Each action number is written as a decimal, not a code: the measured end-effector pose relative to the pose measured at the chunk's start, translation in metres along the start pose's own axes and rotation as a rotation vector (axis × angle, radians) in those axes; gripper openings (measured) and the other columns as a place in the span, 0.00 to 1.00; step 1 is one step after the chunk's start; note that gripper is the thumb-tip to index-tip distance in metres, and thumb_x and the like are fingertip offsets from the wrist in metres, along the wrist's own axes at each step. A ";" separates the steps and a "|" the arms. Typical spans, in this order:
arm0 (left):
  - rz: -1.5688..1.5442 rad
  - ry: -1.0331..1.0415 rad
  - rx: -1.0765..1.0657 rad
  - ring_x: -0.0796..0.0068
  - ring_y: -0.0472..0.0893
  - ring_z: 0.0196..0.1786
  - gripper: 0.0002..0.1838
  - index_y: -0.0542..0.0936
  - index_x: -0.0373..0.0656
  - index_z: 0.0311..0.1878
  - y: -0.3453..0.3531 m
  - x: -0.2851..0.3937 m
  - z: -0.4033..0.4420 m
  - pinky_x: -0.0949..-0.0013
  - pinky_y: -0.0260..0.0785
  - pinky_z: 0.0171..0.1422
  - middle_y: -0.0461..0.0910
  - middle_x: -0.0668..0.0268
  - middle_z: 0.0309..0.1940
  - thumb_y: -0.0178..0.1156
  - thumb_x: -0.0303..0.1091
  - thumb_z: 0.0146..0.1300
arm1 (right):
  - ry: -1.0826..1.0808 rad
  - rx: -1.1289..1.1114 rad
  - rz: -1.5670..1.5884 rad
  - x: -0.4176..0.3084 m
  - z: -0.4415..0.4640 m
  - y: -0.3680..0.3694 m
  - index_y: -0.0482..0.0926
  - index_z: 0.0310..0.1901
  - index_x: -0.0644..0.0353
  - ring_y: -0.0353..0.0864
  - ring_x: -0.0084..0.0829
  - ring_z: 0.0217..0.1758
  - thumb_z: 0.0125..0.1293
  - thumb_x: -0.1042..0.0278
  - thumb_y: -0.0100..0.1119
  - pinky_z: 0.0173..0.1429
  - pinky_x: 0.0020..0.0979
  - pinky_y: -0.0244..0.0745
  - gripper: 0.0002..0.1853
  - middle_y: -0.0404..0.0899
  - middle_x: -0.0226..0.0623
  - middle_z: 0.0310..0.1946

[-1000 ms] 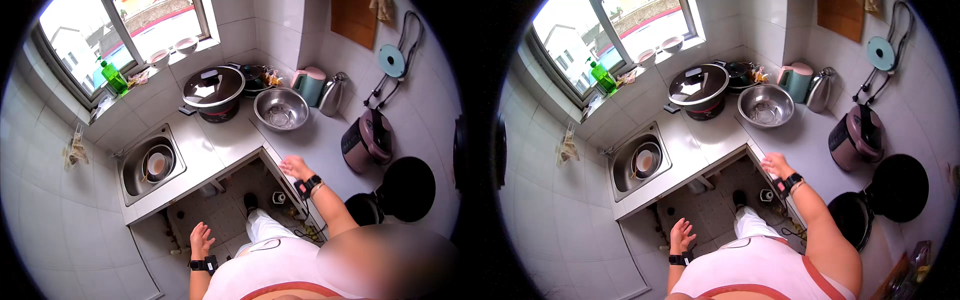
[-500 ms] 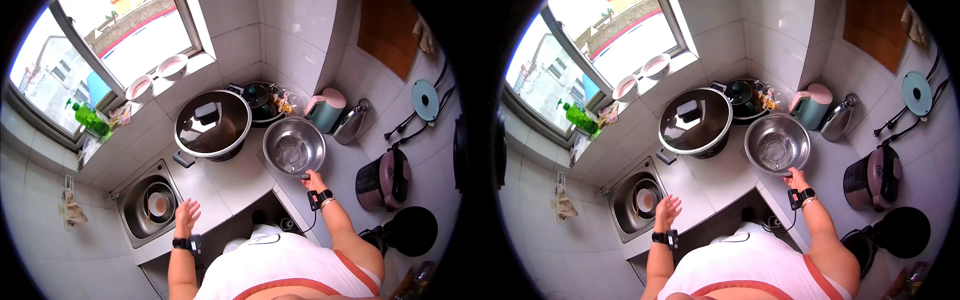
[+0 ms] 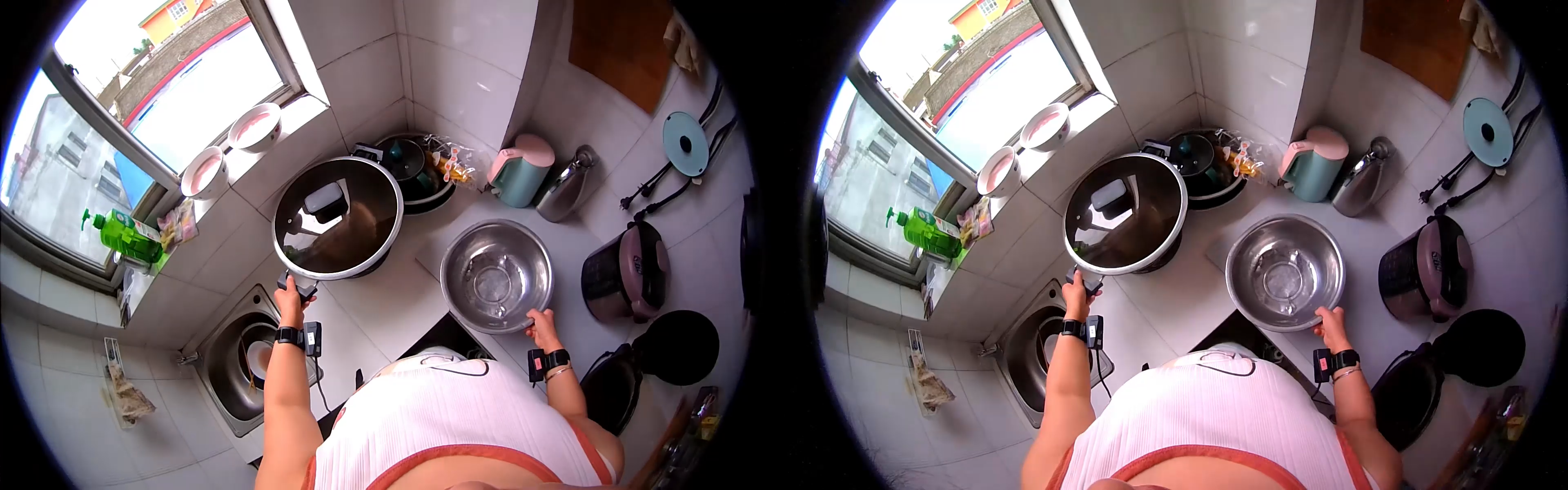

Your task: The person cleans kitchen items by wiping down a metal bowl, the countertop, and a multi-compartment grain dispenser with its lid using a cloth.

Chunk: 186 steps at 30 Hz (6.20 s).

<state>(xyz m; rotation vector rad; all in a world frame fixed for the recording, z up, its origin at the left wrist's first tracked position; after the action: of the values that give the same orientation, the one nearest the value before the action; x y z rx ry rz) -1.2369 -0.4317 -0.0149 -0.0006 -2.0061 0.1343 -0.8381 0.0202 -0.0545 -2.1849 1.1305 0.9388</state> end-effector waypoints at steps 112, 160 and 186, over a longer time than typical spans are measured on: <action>-0.503 -0.397 0.308 0.69 0.80 0.33 0.11 0.75 0.38 0.44 -0.170 -0.125 -0.206 0.70 0.74 0.39 0.80 0.61 0.34 0.54 0.36 0.65 | 0.171 -0.095 0.238 -0.125 0.188 0.373 0.68 0.47 0.75 0.82 0.41 0.26 0.56 0.78 0.43 0.21 0.31 0.76 0.17 0.78 0.54 0.33; 0.125 -0.407 -0.906 0.63 0.81 0.41 0.11 0.68 0.45 0.50 0.291 -0.106 -0.126 0.61 0.77 0.46 0.73 0.61 0.48 0.50 0.32 0.64 | -0.054 0.066 0.253 -0.062 0.013 0.004 0.65 0.26 0.59 0.63 0.23 0.10 0.51 0.74 0.58 0.13 0.20 0.51 0.09 0.67 0.34 0.15; -0.051 -0.267 -0.549 0.81 0.78 0.34 0.06 0.78 0.40 0.40 0.064 -0.022 -0.170 0.73 0.75 0.37 0.80 0.70 0.33 0.54 0.27 0.62 | -0.033 0.141 0.344 0.023 0.051 -0.046 0.68 0.24 0.59 0.68 0.25 0.13 0.53 0.72 0.59 0.14 0.21 0.53 0.08 0.68 0.33 0.17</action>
<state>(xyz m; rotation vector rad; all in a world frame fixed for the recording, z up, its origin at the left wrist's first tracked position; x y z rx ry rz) -1.0776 -0.3535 0.0306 -0.2945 -2.2466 -0.4739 -0.8075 0.0686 -0.0992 -1.8901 1.5394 0.9968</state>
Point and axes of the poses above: each hand's wrist, its own z-axis towards the middle knuckle, its own y-axis out of the palm, x = y × z, the point moved 4 cm from there along z, towards the middle knuckle
